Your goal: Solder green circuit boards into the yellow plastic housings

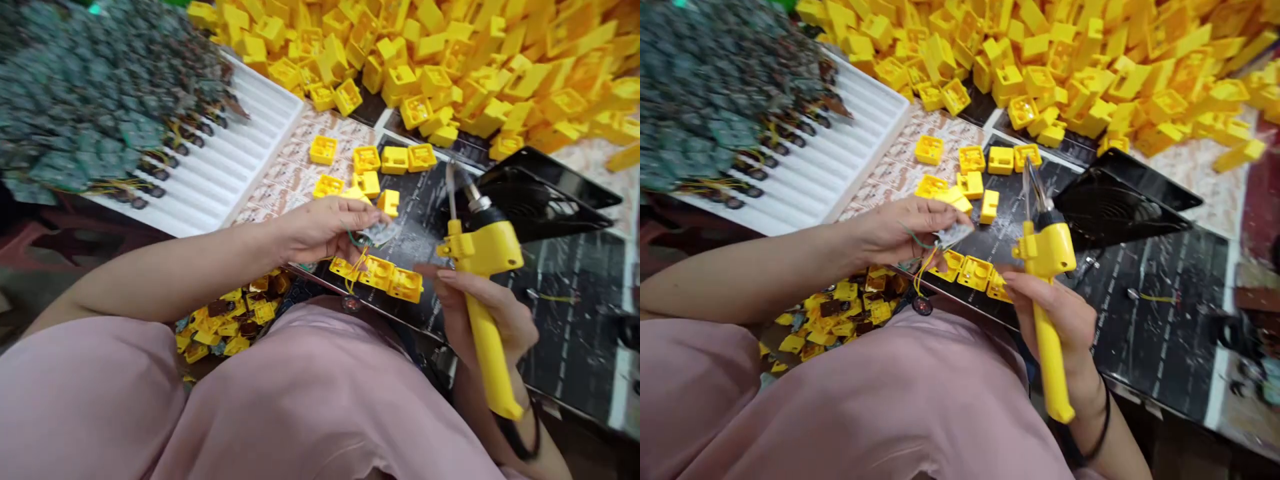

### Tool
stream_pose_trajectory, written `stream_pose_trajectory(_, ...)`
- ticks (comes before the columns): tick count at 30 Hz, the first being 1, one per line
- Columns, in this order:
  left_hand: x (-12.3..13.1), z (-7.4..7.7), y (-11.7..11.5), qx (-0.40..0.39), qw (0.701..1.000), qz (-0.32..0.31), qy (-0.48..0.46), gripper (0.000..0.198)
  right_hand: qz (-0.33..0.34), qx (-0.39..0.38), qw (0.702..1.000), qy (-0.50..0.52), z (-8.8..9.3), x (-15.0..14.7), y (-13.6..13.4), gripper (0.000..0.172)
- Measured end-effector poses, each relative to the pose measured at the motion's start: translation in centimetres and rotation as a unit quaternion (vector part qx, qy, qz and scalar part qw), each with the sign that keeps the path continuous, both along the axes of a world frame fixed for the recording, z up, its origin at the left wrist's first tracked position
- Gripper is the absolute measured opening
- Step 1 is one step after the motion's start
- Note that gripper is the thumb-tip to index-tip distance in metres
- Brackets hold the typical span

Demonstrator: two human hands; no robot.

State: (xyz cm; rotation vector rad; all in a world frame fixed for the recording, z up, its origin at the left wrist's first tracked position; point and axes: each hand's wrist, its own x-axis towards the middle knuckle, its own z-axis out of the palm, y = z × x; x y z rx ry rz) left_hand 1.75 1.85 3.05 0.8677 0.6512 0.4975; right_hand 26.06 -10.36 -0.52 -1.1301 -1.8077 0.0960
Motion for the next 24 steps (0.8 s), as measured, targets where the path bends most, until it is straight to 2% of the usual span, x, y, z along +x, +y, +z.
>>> stream_pose_trajectory(1,1.3,-0.6,-0.8,-0.044,0.998,-0.039,0.0,0.01,0.022,0.013,1.0,-0.005,0.2,-0.3,0.2,0.025)
stream_pose_trajectory(4,3.7,-1.7,-2.9,-0.123,0.985,-0.116,-0.018,0.023,0.078,0.044,0.996,0.022,0.3,-0.9,0.5,0.046)
stream_pose_trajectory(6,4.1,-2.3,-3.8,-0.141,0.982,-0.122,-0.024,0.023,0.076,0.065,0.994,0.041,-0.1,-0.8,0.2,0.049)
stream_pose_trajectory(7,3.9,-2.5,-4.0,-0.137,0.985,-0.105,-0.023,0.019,0.058,0.073,0.995,0.032,-0.3,-0.6,0.0,0.048)
stream_pose_trajectory(9,2.9,-3.0,-4.3,-0.078,0.996,-0.046,-0.011,0.016,0.021,0.088,0.996,-0.01,-0.5,-0.1,-0.4,0.046)
stream_pose_trajectory(11,1.7,-3.4,-4.4,0.06,0.998,-0.012,0.029,0.027,0.005,0.096,0.994,-0.048,-0.6,0.3,-0.7,0.048)
stream_pose_trajectory(12,1.2,-3.6,-4.4,0.151,0.987,-0.012,0.054,0.033,0.004,0.096,0.994,-0.054,-0.6,0.4,-0.8,0.051)
stream_pose_trajectory(14,0.7,-3.9,-4.6,0.323,0.942,-0.022,0.088,0.04,0.006,0.091,0.994,-0.054,-0.5,0.3,-0.9,0.053)
stream_pose_trajectory(16,0.9,-4.0,-4.9,0.422,0.902,0.001,0.091,0.034,0.007,0.091,0.994,-0.053,-0.4,-0.1,-1.0,0.053)
stream_pose_trajectory(18,1.4,-3.9,-5.2,0.452,0.886,0.049,0.091,0.024,0.006,0.085,0.995,-0.053,-0.2,-0.4,-1.1,0.052)
stream_pose_trajectory(20,1.7,-3.6,-5.3,0.442,0.886,0.071,0.118,0.022,0.006,0.079,0.995,-0.057,-0.1,-0.5,-1.2,0.049)
stream_pose_trajectory(22,1.4,-2.9,-5.1,0.406,0.9,0.07,0.144,0.018,0.003,0.063,0.996,-0.065,0.0,-0.3,-1.3,0.045)
stream_pose_trajectory(24,1.0,-2.1,-4.5,0.343,0.926,0.064,0.144,0.024,0.003,0.06,0.995,-0.078,0.0,0.0,-1.3,0.039)
